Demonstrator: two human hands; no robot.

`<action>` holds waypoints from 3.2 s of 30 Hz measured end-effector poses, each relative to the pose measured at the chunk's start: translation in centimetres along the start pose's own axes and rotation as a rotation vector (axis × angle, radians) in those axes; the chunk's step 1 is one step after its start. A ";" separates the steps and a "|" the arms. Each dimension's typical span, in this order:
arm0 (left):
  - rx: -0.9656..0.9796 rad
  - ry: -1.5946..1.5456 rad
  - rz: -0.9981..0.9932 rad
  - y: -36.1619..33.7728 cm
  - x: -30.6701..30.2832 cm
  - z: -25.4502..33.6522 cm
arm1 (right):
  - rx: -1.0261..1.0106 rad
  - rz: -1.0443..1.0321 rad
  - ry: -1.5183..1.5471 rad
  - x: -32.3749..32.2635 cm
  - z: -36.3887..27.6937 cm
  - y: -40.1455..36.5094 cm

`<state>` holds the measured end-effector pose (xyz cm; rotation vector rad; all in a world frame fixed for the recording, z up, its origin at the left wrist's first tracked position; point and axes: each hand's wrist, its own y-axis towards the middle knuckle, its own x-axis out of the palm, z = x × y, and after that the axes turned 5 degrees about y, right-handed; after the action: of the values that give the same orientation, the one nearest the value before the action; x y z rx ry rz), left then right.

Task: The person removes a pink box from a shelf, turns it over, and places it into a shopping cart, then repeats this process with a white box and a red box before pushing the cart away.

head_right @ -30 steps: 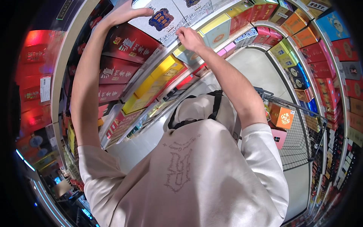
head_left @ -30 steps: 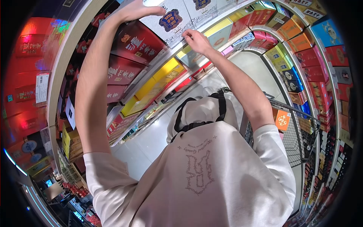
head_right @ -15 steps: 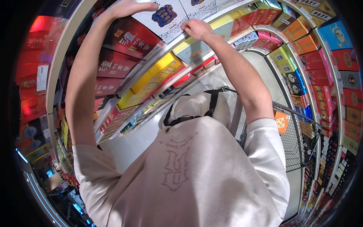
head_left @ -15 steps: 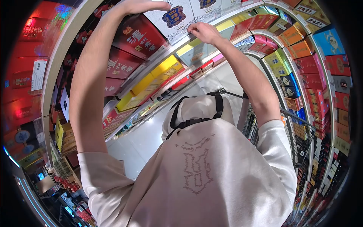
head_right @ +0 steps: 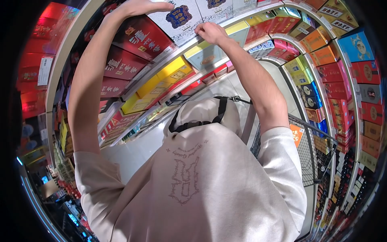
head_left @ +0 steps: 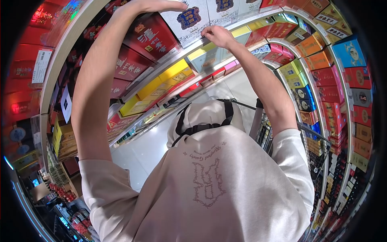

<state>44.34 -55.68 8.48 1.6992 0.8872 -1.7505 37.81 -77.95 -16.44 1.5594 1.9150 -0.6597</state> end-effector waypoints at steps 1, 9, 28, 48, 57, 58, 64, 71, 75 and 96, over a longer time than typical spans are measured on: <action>-0.013 -0.010 -0.038 0.0 -0.3 0.2 | -0.002 0.000 -0.001 0.1 0.1 0.2; 0.474 0.891 0.819 8.6 7.5 -14.2 | 0.018 -0.019 -0.002 -0.4 -0.6 0.3; 0.031 0.047 0.307 -7.6 1.0 -3.3 | -0.039 -0.191 0.265 -0.4 0.4 0.3; -0.322 0.078 -0.166 -10.8 -2.2 -3.8 | -0.302 -0.376 0.097 1.7 -8.7 0.5; -0.331 0.055 -0.158 -10.9 -2.1 -4.1 | -0.309 -0.320 0.154 5.1 -9.6 0.4; -0.277 0.044 -0.147 -10.9 -2.1 -4.3 | -0.298 -0.302 0.209 5.3 -9.8 0.3; -0.225 0.000 -0.099 -11.2 -1.3 -4.9 | -0.180 -0.351 0.394 6.2 -9.8 0.1; -0.206 -0.011 -0.061 -11.0 -1.4 -3.9 | -0.106 -0.293 0.516 4.9 -4.5 -1.3; -0.123 -0.090 0.024 -8.7 -2.2 -1.7 | 0.043 -0.099 0.425 3.3 0.3 -0.1; 0.052 0.168 0.037 -0.1 -1.4 1.6 | 0.082 -0.088 0.492 -1.0 2.2 -0.4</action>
<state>43.26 -56.94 9.85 1.9065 0.8821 -1.6388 37.80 -80.22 -17.33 1.8232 2.3459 -0.4174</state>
